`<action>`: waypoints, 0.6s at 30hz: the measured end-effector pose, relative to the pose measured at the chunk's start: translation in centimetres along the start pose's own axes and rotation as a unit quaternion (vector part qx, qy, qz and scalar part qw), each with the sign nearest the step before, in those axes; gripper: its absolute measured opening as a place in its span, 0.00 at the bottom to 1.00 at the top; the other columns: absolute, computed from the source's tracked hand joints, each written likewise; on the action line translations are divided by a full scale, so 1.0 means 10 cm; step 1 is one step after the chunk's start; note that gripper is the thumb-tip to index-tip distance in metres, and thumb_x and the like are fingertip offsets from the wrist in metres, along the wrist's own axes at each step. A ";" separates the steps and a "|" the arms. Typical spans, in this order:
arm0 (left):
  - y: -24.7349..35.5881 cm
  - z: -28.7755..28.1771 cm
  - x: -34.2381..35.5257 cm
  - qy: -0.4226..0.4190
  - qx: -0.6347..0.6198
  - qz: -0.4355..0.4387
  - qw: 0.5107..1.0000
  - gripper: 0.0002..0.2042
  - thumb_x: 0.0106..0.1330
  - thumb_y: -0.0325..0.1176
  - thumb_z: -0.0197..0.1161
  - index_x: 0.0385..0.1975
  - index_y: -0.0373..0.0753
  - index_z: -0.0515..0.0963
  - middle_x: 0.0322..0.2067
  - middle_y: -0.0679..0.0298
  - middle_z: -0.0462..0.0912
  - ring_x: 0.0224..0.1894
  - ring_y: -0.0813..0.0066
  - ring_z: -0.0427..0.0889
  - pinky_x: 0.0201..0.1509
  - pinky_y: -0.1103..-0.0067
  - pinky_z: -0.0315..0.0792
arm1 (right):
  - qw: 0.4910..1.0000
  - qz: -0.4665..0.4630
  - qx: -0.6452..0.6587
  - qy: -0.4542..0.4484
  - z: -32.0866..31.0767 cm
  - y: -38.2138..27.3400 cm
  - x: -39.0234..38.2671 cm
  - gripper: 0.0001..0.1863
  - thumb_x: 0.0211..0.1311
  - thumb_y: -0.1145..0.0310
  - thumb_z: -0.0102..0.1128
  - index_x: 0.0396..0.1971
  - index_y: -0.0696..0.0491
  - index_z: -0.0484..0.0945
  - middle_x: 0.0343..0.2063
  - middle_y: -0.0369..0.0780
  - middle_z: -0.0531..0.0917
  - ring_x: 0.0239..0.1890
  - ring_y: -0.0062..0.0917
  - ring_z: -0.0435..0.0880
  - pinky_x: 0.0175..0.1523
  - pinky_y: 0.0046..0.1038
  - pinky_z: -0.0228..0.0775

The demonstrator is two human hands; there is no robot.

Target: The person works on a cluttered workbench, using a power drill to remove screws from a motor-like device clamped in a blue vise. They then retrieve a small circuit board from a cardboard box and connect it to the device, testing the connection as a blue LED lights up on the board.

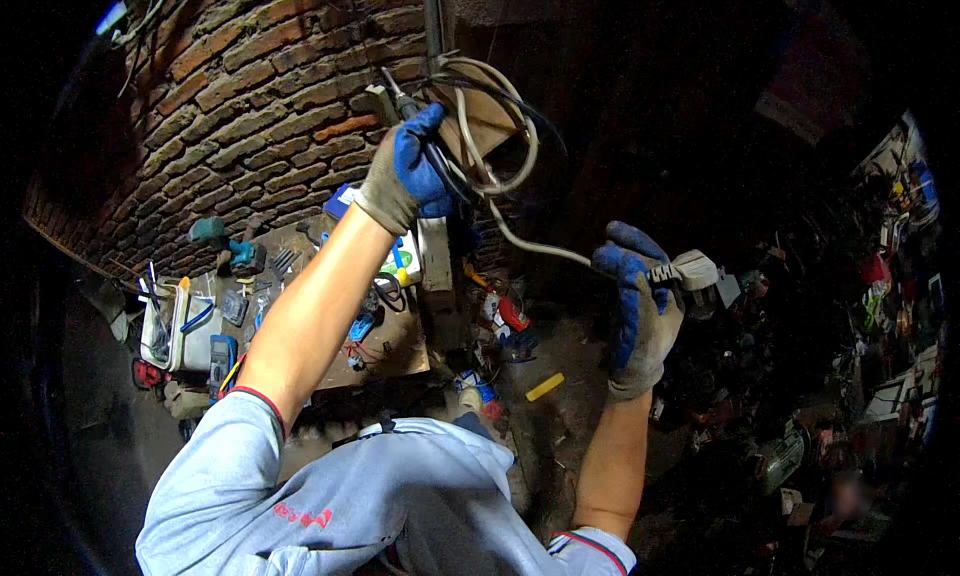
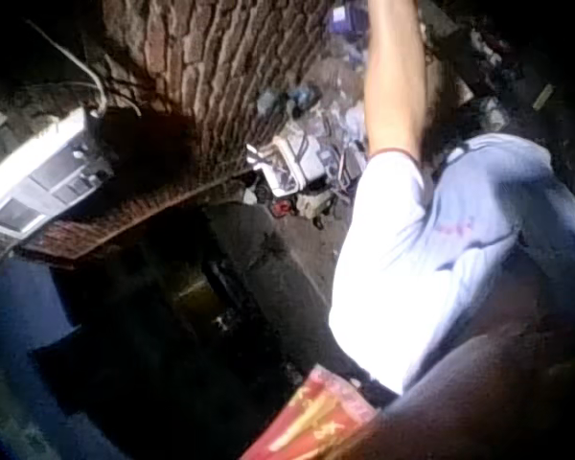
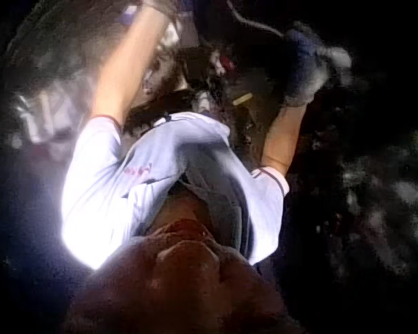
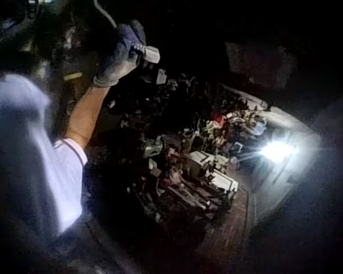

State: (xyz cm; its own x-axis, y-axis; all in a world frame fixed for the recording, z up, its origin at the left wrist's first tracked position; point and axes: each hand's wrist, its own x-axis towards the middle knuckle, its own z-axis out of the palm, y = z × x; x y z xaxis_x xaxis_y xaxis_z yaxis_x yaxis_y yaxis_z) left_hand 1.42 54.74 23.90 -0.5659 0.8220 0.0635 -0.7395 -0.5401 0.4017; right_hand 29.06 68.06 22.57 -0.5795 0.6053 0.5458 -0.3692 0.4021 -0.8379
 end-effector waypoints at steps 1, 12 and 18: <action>-0.13 0.16 -0.05 0.007 0.021 0.009 1.000 0.12 0.70 0.32 0.52 0.48 0.33 0.74 0.41 0.50 0.82 0.42 0.56 0.84 0.50 0.61 0.81 | 0.998 0.012 0.059 0.006 -0.03 0.03 0.03 0.17 0.71 0.60 0.50 0.39 0.59 0.82 0.51 0.48 0.79 0.50 0.31 0.79 0.61 0.35 0.65; -0.80 -0.24 -0.07 -0.119 -0.078 -0.117 0.983 0.19 0.72 0.42 0.50 0.52 0.33 0.73 0.46 0.50 0.81 0.46 0.57 0.83 0.53 0.59 0.78 | 0.980 -0.033 -0.043 -0.189 0.28 -0.31 0.45 0.30 0.51 0.51 0.69 0.46 0.59 0.81 0.66 0.48 0.63 0.67 0.40 0.62 0.69 0.38 0.56; -1.21 -0.45 0.07 -0.039 -0.024 -0.113 0.992 0.17 0.73 0.41 0.49 0.51 0.35 0.74 0.45 0.52 0.82 0.44 0.57 0.84 0.50 0.59 0.81 | 0.972 0.207 0.104 -0.036 0.05 0.19 0.65 0.29 0.63 0.68 0.62 0.63 0.55 0.65 0.49 0.42 0.78 0.49 0.26 0.79 0.56 0.29 0.74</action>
State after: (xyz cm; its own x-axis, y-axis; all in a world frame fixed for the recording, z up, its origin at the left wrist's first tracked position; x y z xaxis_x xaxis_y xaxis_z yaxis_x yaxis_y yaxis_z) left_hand 8.29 61.07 14.97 -0.3545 0.9339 0.0475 -0.8625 -0.3462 0.3691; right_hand 24.24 72.45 24.56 -0.7561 0.6332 0.1654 -0.2286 -0.0188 -0.9733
